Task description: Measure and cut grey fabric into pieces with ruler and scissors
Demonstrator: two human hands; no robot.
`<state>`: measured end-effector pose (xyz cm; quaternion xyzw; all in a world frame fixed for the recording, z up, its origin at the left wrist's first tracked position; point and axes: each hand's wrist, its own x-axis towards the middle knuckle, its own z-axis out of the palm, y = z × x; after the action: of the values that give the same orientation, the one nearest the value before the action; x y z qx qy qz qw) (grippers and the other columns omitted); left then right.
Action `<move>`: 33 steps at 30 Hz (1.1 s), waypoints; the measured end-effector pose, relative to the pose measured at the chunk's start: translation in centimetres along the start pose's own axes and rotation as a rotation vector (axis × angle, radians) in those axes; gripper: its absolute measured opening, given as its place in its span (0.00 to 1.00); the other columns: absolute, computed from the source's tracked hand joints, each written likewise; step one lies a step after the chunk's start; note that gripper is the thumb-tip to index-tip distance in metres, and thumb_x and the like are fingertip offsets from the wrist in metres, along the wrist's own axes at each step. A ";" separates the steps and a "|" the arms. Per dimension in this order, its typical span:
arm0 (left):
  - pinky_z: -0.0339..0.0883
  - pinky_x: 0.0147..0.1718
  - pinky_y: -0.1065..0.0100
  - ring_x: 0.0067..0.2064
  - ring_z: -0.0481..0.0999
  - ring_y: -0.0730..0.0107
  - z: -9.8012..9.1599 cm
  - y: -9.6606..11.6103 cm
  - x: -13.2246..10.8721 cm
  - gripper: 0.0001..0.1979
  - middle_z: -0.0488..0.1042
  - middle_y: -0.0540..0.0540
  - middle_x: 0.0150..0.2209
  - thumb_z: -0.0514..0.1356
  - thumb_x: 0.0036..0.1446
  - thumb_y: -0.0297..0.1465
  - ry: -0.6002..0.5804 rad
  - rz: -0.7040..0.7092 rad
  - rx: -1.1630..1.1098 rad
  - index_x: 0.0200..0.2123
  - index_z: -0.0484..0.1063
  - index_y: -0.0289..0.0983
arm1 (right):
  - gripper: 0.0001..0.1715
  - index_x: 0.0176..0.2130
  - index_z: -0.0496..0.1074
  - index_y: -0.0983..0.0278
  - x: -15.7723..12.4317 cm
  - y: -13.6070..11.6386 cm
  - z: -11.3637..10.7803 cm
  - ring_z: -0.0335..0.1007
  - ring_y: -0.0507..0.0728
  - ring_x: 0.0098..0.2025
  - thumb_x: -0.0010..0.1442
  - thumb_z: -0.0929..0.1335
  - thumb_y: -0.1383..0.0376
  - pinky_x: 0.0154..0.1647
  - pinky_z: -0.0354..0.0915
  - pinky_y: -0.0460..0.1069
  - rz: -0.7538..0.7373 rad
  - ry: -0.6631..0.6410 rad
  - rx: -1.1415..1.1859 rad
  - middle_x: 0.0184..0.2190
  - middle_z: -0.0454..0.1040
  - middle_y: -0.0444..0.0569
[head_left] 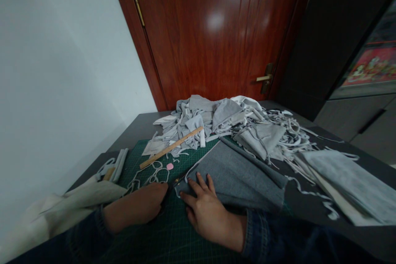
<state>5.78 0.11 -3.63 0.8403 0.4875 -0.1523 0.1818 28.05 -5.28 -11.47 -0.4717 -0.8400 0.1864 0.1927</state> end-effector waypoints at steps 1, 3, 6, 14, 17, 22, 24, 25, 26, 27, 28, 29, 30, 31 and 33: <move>0.68 0.57 0.58 0.54 0.79 0.54 0.0 -0.2 0.0 0.18 0.79 0.36 0.53 0.55 0.57 0.28 0.004 0.009 -0.002 0.51 0.73 0.39 | 0.27 0.66 0.69 0.55 0.0 0.0 0.0 0.38 0.78 0.76 0.70 0.65 0.59 0.71 0.33 0.76 0.003 -0.003 -0.004 0.73 0.56 0.59; 0.68 0.58 0.57 0.54 0.79 0.54 -0.1 -0.3 -0.1 0.18 0.79 0.37 0.54 0.55 0.58 0.28 0.010 0.027 -0.005 0.51 0.73 0.39 | 0.28 0.66 0.68 0.55 0.0 0.0 0.0 0.37 0.78 0.76 0.69 0.66 0.59 0.71 0.33 0.77 0.005 -0.014 -0.015 0.73 0.55 0.58; 0.68 0.58 0.57 0.55 0.79 0.54 -0.6 0.1 -0.4 0.18 0.78 0.37 0.54 0.54 0.58 0.28 -0.006 0.035 -0.006 0.51 0.73 0.38 | 0.28 0.67 0.68 0.55 0.0 0.0 0.0 0.37 0.77 0.76 0.70 0.65 0.59 0.71 0.33 0.77 0.006 -0.028 -0.025 0.73 0.55 0.58; 0.68 0.58 0.55 0.55 0.78 0.52 -0.7 0.3 -0.7 0.19 0.78 0.34 0.55 0.53 0.60 0.28 -0.012 0.031 0.010 0.52 0.74 0.36 | 0.35 0.68 0.65 0.64 1.0 -0.5 -2.7 0.51 0.73 0.73 0.65 0.68 0.59 0.72 0.45 0.71 0.053 -0.002 0.048 0.68 0.65 0.60; 0.69 0.57 0.57 0.53 0.79 0.54 -0.6 0.2 -0.8 0.20 0.78 0.35 0.55 0.54 0.59 0.27 -0.013 0.011 -0.002 0.53 0.73 0.36 | 0.30 0.64 0.69 0.71 2.0 0.6 -4.9 0.62 0.65 0.68 0.67 0.66 0.62 0.70 0.56 0.59 0.059 0.065 -0.050 0.65 0.69 0.63; 0.69 0.58 0.55 0.54 0.79 0.52 -0.9 0.3 -0.9 0.20 0.77 0.34 0.55 0.53 0.60 0.27 -0.055 -0.014 0.012 0.54 0.74 0.36 | 0.33 0.66 0.64 0.80 3.1 4.2 -4.3 0.53 0.69 0.73 0.69 0.64 0.63 0.74 0.49 0.61 0.176 0.053 -0.277 0.69 0.60 0.70; 0.69 0.57 0.56 0.55 0.79 0.53 -0.8 0.1 -0.8 0.21 0.78 0.35 0.55 0.54 0.59 0.26 -0.050 -0.031 -0.010 0.55 0.73 0.36 | 0.38 0.69 0.60 0.82 3.0 5.5 -2.6 0.46 0.71 0.75 0.70 0.64 0.58 0.75 0.44 0.63 0.194 0.040 -0.276 0.72 0.54 0.71; 0.69 0.58 0.56 0.55 0.79 0.53 -0.6 -0.1 -0.7 0.22 0.78 0.36 0.55 0.54 0.58 0.25 -0.043 -0.034 -0.023 0.55 0.73 0.37 | 0.41 0.70 0.56 0.82 3.0 5.9 -1.8 0.42 0.72 0.76 0.71 0.63 0.56 0.75 0.42 0.64 0.198 0.049 -0.264 0.73 0.50 0.70; 0.69 0.58 0.56 0.55 0.79 0.54 -0.4 -0.3 -0.5 0.22 0.78 0.36 0.56 0.54 0.57 0.25 -0.034 -0.033 -0.034 0.54 0.73 0.37 | 0.44 0.71 0.53 0.82 2.8 6.2 -1.1 0.38 0.72 0.76 0.71 0.63 0.53 0.76 0.40 0.65 0.196 0.057 -0.253 0.74 0.47 0.70; 0.69 0.58 0.56 0.56 0.78 0.53 -0.2 -0.5 -0.4 0.22 0.78 0.37 0.56 0.55 0.56 0.25 -0.028 -0.033 -0.039 0.54 0.73 0.38 | 0.46 0.72 0.51 0.82 2.7 6.3 -0.6 0.34 0.72 0.77 0.72 0.62 0.52 0.76 0.38 0.66 0.192 0.065 -0.243 0.74 0.43 0.70; 0.69 0.58 0.56 0.56 0.78 0.53 0.0 -0.7 -0.3 0.22 0.77 0.37 0.56 0.56 0.55 0.25 -0.026 -0.034 -0.041 0.54 0.73 0.38 | 0.47 0.72 0.49 0.82 2.6 6.4 -0.3 0.32 0.72 0.77 0.72 0.62 0.50 0.76 0.37 0.67 0.185 0.068 -0.235 0.75 0.41 0.70; 0.69 0.58 0.55 0.56 0.78 0.53 0.1 -0.8 -0.1 0.22 0.77 0.36 0.57 0.56 0.55 0.25 -0.030 -0.039 -0.041 0.54 0.73 0.38 | 0.48 0.73 0.49 0.82 2.5 6.4 -0.1 0.30 0.73 0.77 0.72 0.61 0.50 0.76 0.36 0.67 0.179 0.066 -0.230 0.75 0.39 0.70; 0.69 0.58 0.55 0.56 0.78 0.52 0.3 -0.9 0.0 0.22 0.77 0.35 0.57 0.56 0.55 0.25 -0.035 -0.045 -0.041 0.54 0.73 0.37 | 0.48 0.73 0.48 0.83 2.4 6.3 -0.1 0.29 0.73 0.77 0.72 0.61 0.49 0.76 0.35 0.67 0.175 0.061 -0.226 0.75 0.38 0.70; 0.69 0.58 0.55 0.56 0.78 0.52 0.4 -0.9 0.1 0.22 0.77 0.34 0.56 0.56 0.56 0.25 -0.039 -0.050 -0.042 0.54 0.72 0.36 | 0.48 0.73 0.48 0.83 2.4 6.2 -0.2 0.28 0.73 0.77 0.72 0.61 0.49 0.76 0.35 0.67 0.174 0.055 -0.221 0.75 0.37 0.70; 0.68 0.58 0.55 0.55 0.78 0.53 0.4 -0.7 0.3 0.21 0.77 0.34 0.55 0.55 0.56 0.25 -0.036 -0.037 -0.043 0.53 0.72 0.36 | 0.49 0.73 0.47 0.83 2.3 6.0 -0.5 0.28 0.73 0.77 0.72 0.61 0.49 0.76 0.34 0.66 0.180 0.042 -0.214 0.75 0.36 0.70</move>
<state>5.23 0.49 -4.22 0.8242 0.5028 -0.1601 0.2055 31.51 -0.27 -13.67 -0.5667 -0.8052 0.1025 0.1413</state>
